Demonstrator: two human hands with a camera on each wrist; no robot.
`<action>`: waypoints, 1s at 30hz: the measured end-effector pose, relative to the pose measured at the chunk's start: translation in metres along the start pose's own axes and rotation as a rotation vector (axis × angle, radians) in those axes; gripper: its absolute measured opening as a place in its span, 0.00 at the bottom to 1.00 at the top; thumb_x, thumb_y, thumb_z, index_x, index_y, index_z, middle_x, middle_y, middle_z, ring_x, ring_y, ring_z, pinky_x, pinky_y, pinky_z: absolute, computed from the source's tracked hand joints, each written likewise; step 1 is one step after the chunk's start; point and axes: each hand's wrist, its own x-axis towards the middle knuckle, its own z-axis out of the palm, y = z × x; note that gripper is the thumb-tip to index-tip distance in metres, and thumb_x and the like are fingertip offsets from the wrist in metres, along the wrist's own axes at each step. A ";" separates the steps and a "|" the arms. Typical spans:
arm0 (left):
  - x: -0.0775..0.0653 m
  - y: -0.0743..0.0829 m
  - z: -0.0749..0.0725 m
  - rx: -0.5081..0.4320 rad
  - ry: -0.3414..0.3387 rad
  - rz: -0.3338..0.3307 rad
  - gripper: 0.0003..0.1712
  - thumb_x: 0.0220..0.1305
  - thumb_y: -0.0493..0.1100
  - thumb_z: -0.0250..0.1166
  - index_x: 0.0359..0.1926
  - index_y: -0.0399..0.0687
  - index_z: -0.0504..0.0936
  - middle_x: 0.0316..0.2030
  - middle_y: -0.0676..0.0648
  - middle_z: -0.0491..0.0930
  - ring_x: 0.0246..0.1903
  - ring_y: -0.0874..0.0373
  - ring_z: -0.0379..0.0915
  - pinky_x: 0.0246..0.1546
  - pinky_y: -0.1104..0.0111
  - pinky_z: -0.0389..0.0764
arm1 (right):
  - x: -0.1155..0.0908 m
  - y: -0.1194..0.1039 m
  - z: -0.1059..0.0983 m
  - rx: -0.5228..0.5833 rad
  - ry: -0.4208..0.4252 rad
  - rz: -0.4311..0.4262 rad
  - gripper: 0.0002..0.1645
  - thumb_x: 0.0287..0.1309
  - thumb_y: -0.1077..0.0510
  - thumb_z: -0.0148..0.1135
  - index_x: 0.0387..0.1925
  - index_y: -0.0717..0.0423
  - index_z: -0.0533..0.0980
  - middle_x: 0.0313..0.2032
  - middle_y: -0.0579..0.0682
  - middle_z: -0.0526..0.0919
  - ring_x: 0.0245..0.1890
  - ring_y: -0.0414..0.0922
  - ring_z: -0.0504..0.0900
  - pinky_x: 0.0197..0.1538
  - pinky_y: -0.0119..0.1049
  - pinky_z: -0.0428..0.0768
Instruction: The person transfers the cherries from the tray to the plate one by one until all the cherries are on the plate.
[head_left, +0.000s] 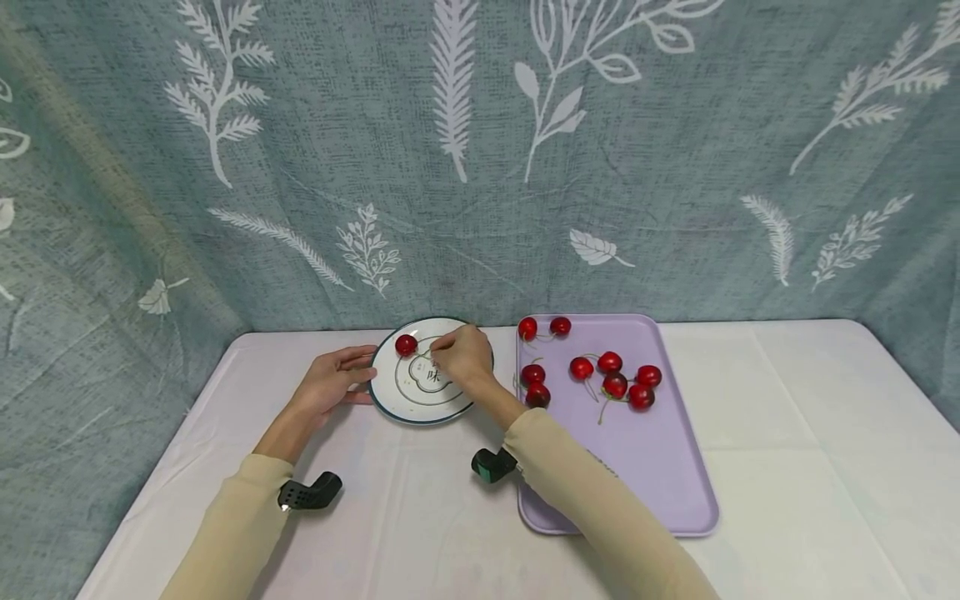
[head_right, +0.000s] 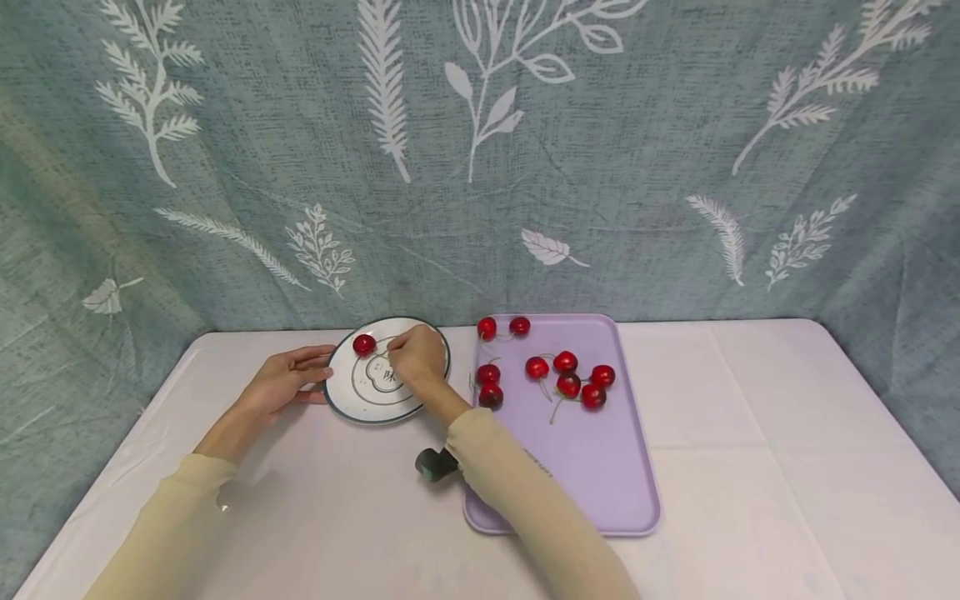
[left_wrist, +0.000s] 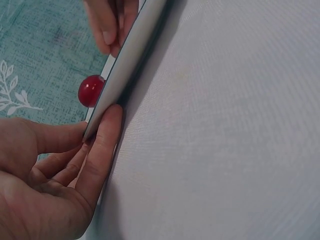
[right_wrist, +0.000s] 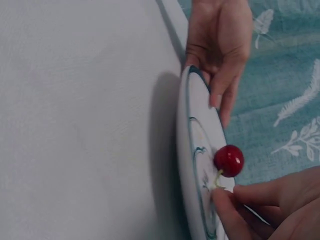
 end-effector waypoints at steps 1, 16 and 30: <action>0.000 0.000 0.000 -0.002 0.000 0.000 0.30 0.71 0.31 0.54 0.71 0.32 0.60 0.66 0.30 0.63 0.38 0.64 0.78 0.38 0.66 0.87 | 0.000 0.000 -0.001 0.008 -0.012 0.005 0.04 0.54 0.65 0.69 0.31 0.61 0.88 0.29 0.51 0.88 0.31 0.43 0.84 0.30 0.26 0.79; 0.000 -0.001 0.000 -0.006 -0.001 0.000 0.29 0.71 0.31 0.54 0.71 0.33 0.60 0.66 0.31 0.63 0.37 0.64 0.78 0.39 0.67 0.87 | -0.007 -0.007 -0.037 -0.054 -0.215 -0.080 0.08 0.60 0.61 0.66 0.35 0.63 0.87 0.28 0.55 0.87 0.28 0.46 0.85 0.23 0.22 0.71; -0.001 -0.001 0.000 -0.013 -0.001 -0.009 0.30 0.71 0.31 0.54 0.72 0.35 0.60 0.67 0.32 0.62 0.37 0.67 0.78 0.38 0.69 0.86 | 0.003 -0.001 -0.096 -0.029 -0.313 -0.015 0.12 0.62 0.61 0.65 0.44 0.65 0.84 0.38 0.61 0.87 0.39 0.54 0.86 0.43 0.43 0.87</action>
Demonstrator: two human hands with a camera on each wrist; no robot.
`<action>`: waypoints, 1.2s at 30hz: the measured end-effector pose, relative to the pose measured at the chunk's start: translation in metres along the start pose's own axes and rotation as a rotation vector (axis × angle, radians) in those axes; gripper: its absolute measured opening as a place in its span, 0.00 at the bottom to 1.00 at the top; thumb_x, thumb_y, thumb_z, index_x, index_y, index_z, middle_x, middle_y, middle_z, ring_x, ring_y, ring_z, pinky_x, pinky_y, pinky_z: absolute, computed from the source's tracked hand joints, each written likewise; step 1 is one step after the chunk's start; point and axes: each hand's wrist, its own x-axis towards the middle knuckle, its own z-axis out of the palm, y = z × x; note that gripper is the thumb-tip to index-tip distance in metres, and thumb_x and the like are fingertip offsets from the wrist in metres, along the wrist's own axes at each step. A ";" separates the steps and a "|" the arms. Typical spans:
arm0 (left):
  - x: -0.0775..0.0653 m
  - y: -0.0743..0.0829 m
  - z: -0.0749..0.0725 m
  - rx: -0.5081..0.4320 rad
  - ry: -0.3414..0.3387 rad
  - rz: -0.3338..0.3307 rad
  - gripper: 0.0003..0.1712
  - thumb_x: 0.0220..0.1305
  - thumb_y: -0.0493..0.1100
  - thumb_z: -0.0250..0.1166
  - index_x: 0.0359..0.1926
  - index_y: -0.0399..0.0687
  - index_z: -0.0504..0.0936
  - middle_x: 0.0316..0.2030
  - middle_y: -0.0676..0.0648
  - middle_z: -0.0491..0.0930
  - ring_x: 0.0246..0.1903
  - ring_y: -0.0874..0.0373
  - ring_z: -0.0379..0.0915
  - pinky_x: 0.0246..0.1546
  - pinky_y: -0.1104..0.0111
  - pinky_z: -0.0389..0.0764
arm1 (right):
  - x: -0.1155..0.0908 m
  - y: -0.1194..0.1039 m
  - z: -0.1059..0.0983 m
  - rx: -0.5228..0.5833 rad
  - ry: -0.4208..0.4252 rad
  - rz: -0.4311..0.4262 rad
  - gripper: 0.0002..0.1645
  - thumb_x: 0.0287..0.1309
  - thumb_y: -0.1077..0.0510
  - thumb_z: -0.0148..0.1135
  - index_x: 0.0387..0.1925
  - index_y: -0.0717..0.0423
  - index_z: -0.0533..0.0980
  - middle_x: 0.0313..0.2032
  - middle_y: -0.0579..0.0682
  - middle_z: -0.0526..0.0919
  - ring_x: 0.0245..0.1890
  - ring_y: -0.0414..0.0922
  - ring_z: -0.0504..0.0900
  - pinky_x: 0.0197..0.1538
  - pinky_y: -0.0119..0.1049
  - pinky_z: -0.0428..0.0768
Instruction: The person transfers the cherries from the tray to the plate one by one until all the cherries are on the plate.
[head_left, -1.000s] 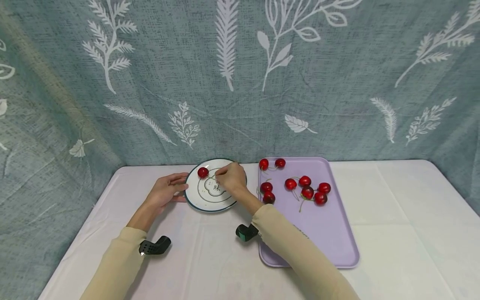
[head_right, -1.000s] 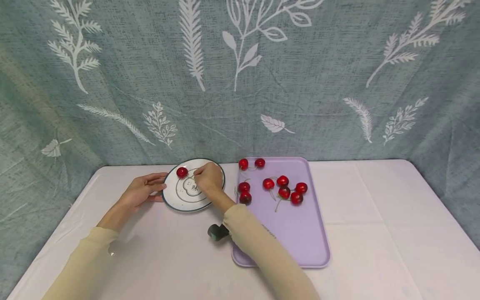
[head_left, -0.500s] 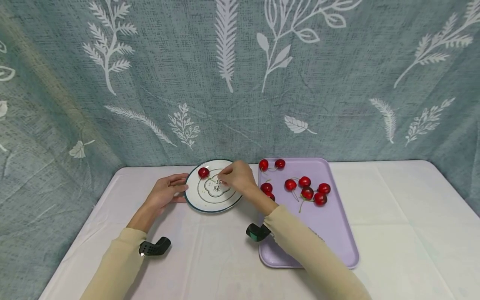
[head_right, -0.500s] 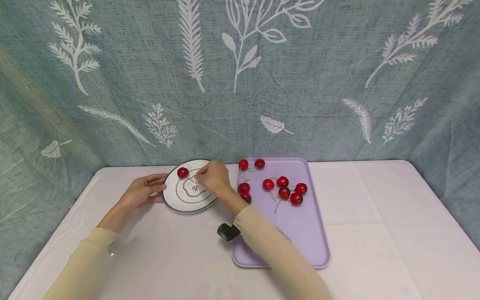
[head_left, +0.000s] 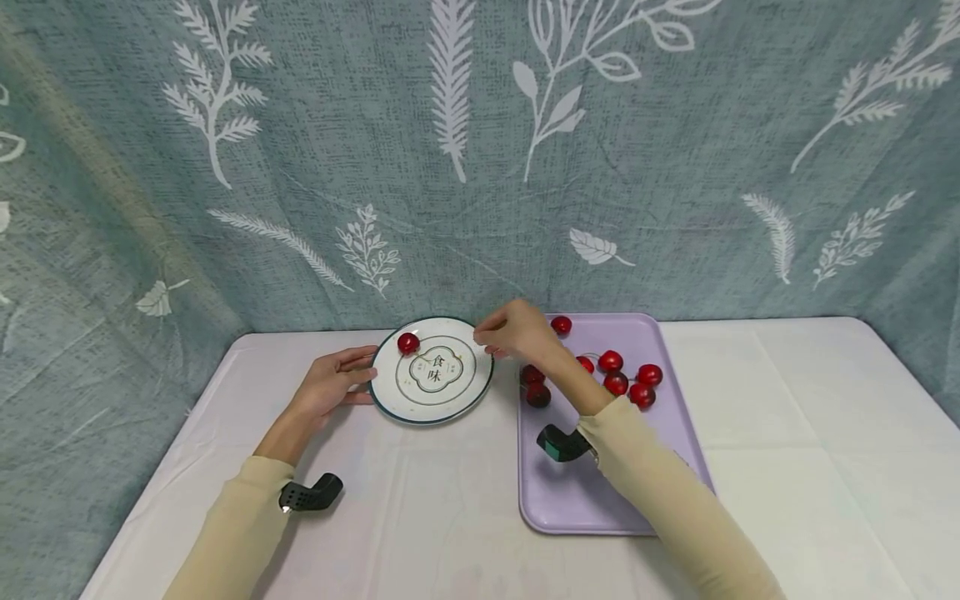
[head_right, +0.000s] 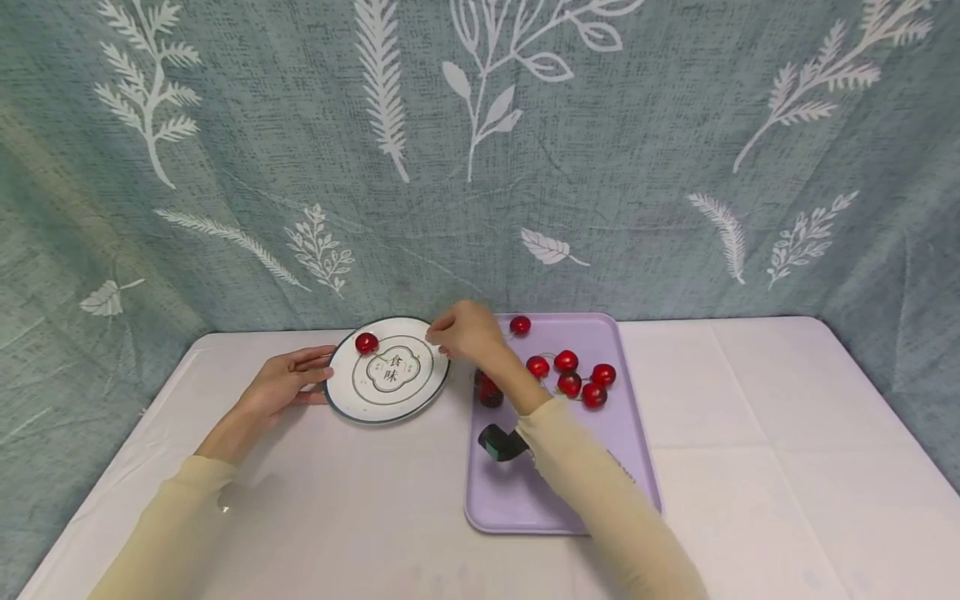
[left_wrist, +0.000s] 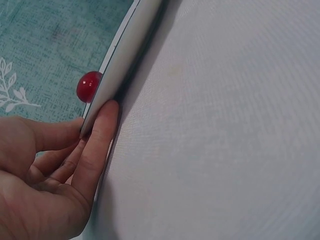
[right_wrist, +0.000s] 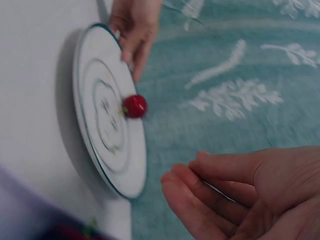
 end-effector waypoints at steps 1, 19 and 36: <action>0.000 0.000 0.000 0.001 0.000 -0.001 0.30 0.71 0.32 0.54 0.72 0.35 0.60 0.67 0.32 0.62 0.37 0.66 0.78 0.39 0.69 0.86 | -0.001 0.001 -0.006 -0.001 0.005 0.002 0.13 0.63 0.61 0.64 0.45 0.65 0.84 0.39 0.61 0.87 0.40 0.55 0.86 0.45 0.44 0.86; -0.002 0.000 0.001 -0.011 0.022 -0.012 0.30 0.71 0.32 0.55 0.72 0.35 0.61 0.66 0.32 0.63 0.37 0.67 0.77 0.38 0.69 0.86 | -0.034 0.035 -0.091 -0.048 0.044 -0.003 0.17 0.67 0.63 0.58 0.50 0.74 0.79 0.44 0.67 0.84 0.41 0.55 0.86 0.46 0.45 0.86; -0.002 0.002 0.001 -0.009 0.029 -0.027 0.30 0.72 0.33 0.55 0.72 0.37 0.62 0.66 0.33 0.64 0.38 0.66 0.77 0.38 0.69 0.86 | -0.060 0.075 -0.100 -0.162 0.127 -0.071 0.15 0.65 0.61 0.62 0.46 0.70 0.82 0.37 0.61 0.87 0.34 0.54 0.87 0.42 0.44 0.85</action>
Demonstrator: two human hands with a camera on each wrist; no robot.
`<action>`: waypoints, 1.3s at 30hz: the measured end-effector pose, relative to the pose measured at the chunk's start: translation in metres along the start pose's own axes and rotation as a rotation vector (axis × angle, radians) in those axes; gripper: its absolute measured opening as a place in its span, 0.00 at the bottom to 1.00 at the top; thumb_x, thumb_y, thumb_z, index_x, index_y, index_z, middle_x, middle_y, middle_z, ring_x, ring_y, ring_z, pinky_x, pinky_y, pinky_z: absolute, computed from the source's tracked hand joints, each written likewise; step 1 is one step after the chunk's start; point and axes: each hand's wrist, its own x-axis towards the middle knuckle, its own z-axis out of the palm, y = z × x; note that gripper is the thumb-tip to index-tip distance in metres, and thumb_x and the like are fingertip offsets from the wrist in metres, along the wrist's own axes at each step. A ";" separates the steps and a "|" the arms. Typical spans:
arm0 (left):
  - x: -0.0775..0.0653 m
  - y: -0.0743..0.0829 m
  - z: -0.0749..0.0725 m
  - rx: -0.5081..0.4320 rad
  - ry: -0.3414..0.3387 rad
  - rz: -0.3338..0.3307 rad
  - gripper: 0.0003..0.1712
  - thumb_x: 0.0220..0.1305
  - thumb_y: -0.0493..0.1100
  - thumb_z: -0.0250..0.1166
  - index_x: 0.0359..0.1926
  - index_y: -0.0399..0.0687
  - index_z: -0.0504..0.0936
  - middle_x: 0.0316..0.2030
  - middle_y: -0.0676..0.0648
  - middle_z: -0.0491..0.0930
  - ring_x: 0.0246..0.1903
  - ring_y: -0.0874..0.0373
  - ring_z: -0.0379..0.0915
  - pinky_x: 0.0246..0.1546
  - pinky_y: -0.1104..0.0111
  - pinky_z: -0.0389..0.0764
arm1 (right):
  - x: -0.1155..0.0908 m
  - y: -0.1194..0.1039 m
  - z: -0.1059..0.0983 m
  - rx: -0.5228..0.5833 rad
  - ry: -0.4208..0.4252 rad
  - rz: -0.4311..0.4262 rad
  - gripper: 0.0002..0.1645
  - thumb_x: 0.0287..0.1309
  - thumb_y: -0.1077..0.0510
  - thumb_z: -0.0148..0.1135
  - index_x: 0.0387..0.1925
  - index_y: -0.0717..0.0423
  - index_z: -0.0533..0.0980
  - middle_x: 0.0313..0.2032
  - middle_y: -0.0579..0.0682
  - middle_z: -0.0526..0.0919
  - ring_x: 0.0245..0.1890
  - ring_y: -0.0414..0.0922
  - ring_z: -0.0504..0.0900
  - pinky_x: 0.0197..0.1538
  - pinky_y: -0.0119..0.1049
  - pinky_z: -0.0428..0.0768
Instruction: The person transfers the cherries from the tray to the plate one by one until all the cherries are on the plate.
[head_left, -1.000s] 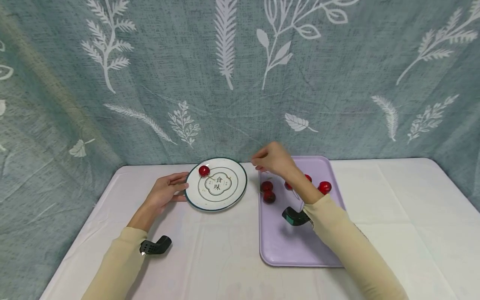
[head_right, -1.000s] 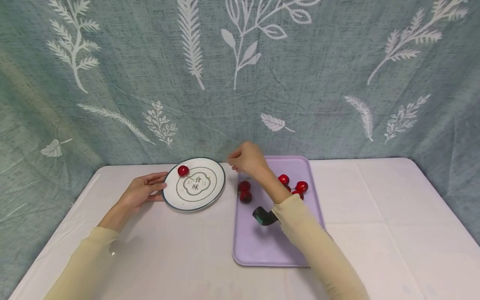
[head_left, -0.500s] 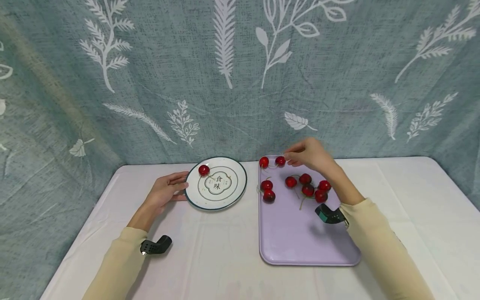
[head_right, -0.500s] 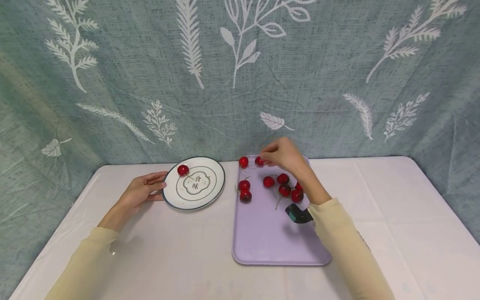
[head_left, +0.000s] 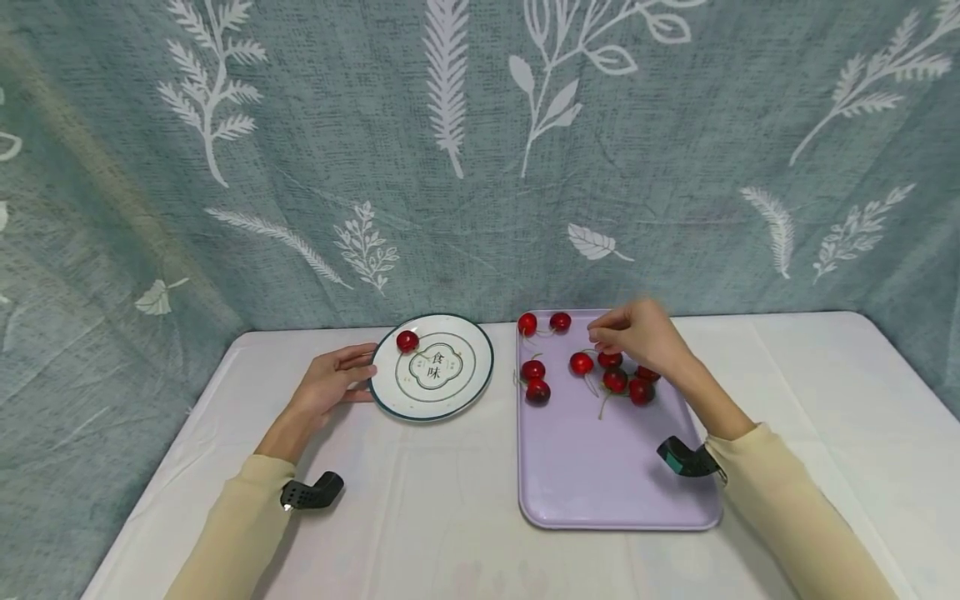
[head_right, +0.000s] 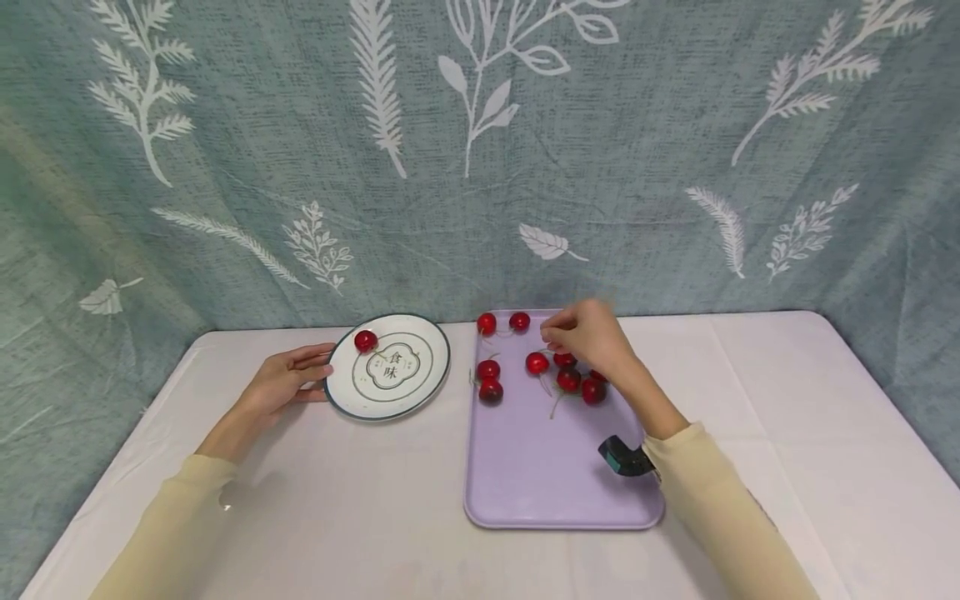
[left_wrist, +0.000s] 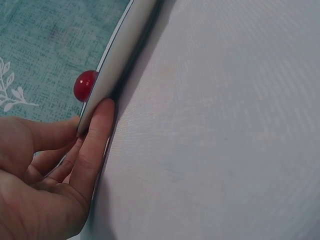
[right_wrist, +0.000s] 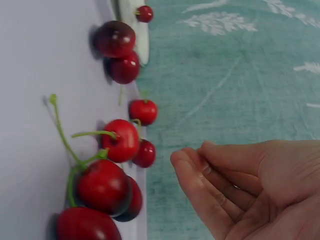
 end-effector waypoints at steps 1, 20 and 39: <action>0.000 0.000 0.001 0.003 0.002 -0.002 0.30 0.72 0.33 0.56 0.72 0.37 0.62 0.66 0.33 0.64 0.38 0.66 0.77 0.38 0.69 0.86 | -0.001 0.001 0.002 -0.002 0.003 -0.002 0.15 0.64 0.61 0.63 0.45 0.70 0.82 0.36 0.61 0.87 0.34 0.53 0.87 0.42 0.42 0.85; 0.002 -0.002 0.002 0.026 0.028 -0.016 0.29 0.72 0.34 0.55 0.72 0.40 0.63 0.66 0.35 0.65 0.39 0.65 0.76 0.39 0.70 0.86 | -0.026 0.006 0.030 -0.082 0.109 0.081 0.09 0.58 0.62 0.65 0.29 0.64 0.86 0.19 0.51 0.85 0.19 0.39 0.80 0.21 0.29 0.72; 0.001 -0.003 0.003 -0.005 0.032 -0.003 0.29 0.72 0.35 0.56 0.72 0.39 0.63 0.65 0.34 0.65 0.37 0.67 0.76 0.37 0.71 0.86 | -0.032 0.008 0.053 -0.307 0.168 -0.010 0.07 0.50 0.63 0.73 0.20 0.60 0.86 0.16 0.46 0.81 0.20 0.41 0.72 0.21 0.32 0.69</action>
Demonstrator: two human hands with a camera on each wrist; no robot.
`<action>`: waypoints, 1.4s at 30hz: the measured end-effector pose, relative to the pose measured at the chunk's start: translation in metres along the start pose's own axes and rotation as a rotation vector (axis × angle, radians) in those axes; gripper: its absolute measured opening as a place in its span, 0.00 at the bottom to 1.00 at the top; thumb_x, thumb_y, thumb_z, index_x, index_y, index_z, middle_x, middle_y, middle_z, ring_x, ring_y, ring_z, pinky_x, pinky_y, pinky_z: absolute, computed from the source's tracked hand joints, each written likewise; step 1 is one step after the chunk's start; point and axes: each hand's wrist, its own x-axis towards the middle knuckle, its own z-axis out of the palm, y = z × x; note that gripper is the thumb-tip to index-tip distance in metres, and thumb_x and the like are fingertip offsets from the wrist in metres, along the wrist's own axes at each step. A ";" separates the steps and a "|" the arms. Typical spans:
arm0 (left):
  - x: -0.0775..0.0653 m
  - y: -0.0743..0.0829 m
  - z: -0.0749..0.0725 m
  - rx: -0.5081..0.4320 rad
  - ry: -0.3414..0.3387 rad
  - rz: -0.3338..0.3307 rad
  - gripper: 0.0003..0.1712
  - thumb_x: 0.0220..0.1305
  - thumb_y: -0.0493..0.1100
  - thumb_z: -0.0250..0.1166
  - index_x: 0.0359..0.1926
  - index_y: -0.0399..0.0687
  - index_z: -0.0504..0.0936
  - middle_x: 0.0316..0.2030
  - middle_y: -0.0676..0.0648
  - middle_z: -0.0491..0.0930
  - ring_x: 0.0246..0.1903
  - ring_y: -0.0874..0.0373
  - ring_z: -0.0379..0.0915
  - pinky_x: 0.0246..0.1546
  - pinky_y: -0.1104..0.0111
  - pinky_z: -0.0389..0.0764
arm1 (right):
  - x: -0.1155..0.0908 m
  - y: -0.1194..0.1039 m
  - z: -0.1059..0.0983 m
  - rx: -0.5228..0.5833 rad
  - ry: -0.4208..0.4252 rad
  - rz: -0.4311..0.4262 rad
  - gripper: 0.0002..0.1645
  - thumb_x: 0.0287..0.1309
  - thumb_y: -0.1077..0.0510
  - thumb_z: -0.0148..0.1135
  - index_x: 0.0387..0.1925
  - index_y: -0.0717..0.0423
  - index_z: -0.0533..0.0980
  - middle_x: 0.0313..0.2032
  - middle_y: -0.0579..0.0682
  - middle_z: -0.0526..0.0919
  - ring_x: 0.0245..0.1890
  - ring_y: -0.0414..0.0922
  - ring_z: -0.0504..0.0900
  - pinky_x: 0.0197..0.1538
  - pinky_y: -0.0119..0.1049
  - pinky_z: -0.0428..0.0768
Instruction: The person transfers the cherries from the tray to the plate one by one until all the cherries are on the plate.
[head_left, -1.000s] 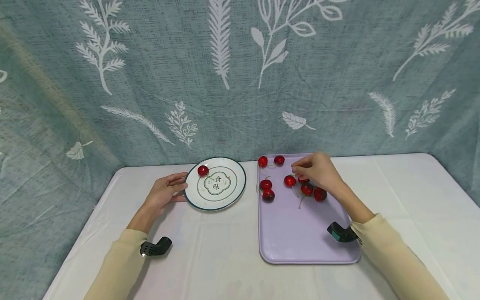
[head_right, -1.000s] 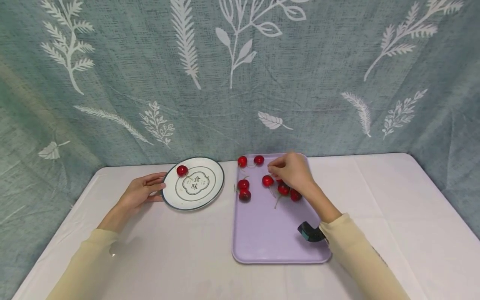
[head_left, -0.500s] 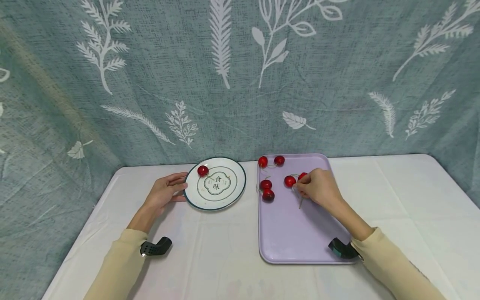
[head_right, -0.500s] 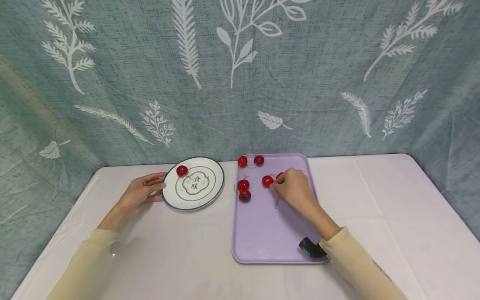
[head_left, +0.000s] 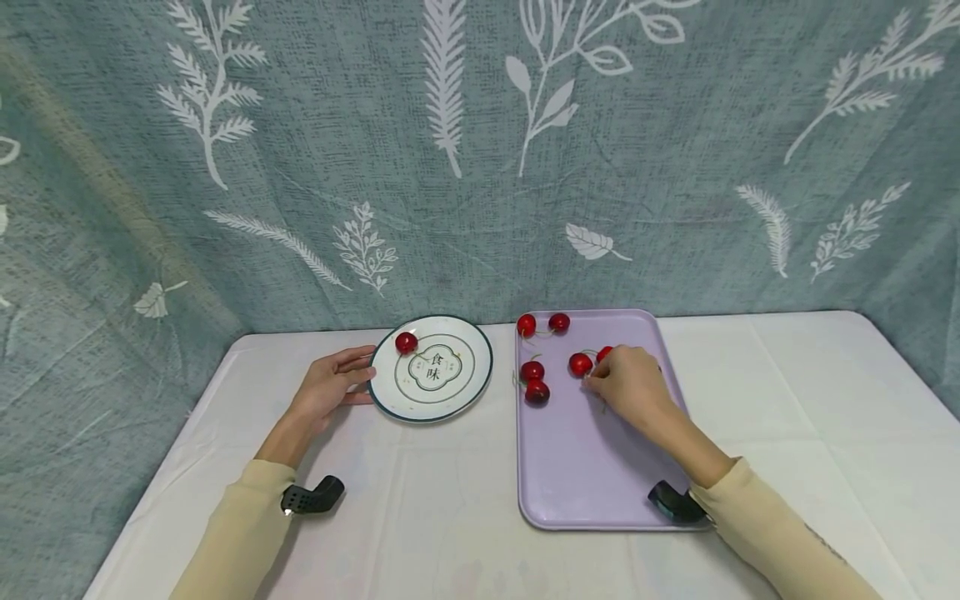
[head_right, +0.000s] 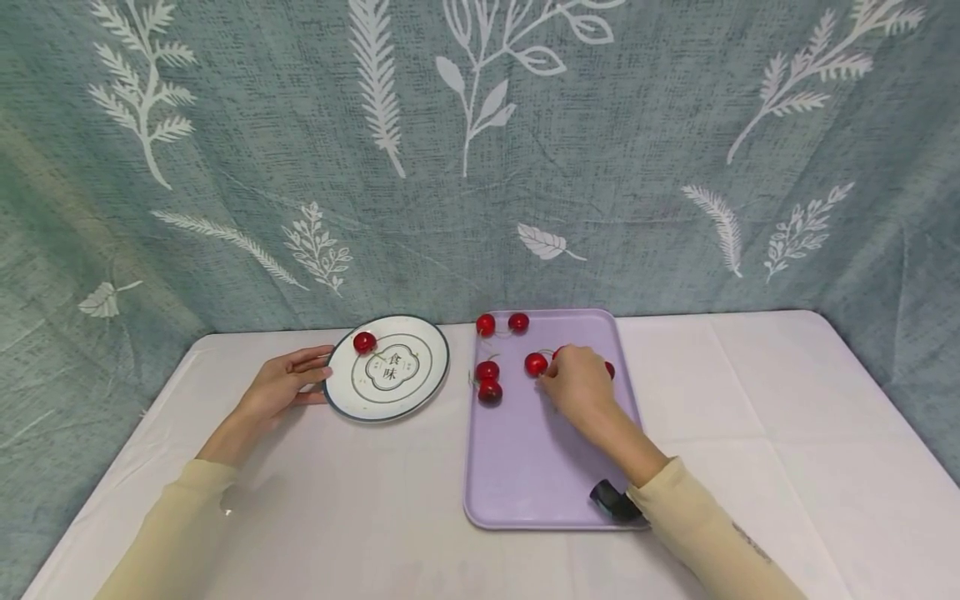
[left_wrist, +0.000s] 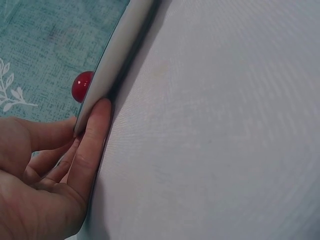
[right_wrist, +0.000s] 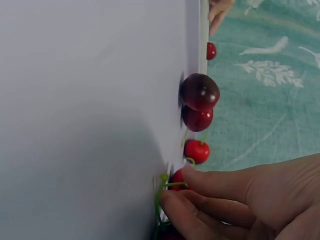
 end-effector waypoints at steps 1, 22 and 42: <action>0.000 0.000 0.000 0.001 0.001 0.003 0.29 0.72 0.35 0.56 0.72 0.39 0.63 0.65 0.34 0.65 0.37 0.67 0.76 0.38 0.71 0.86 | 0.001 0.000 0.001 -0.015 0.000 -0.002 0.08 0.49 0.63 0.74 0.19 0.60 0.86 0.16 0.46 0.80 0.20 0.42 0.72 0.21 0.32 0.70; 0.001 -0.004 0.000 0.001 0.013 0.022 0.29 0.71 0.34 0.56 0.71 0.38 0.64 0.62 0.35 0.67 0.37 0.66 0.77 0.38 0.70 0.86 | 0.016 -0.009 -0.020 0.253 -0.105 0.111 0.07 0.57 0.64 0.69 0.34 0.67 0.86 0.27 0.56 0.87 0.24 0.44 0.85 0.25 0.30 0.81; -0.001 -0.001 0.001 -0.018 0.012 0.012 0.29 0.71 0.33 0.56 0.71 0.37 0.63 0.64 0.34 0.66 0.37 0.66 0.77 0.37 0.70 0.86 | 0.042 -0.032 0.006 1.149 -0.299 0.286 0.21 0.64 0.71 0.57 0.58 0.77 0.70 0.36 0.52 0.86 0.36 0.41 0.86 0.50 0.37 0.83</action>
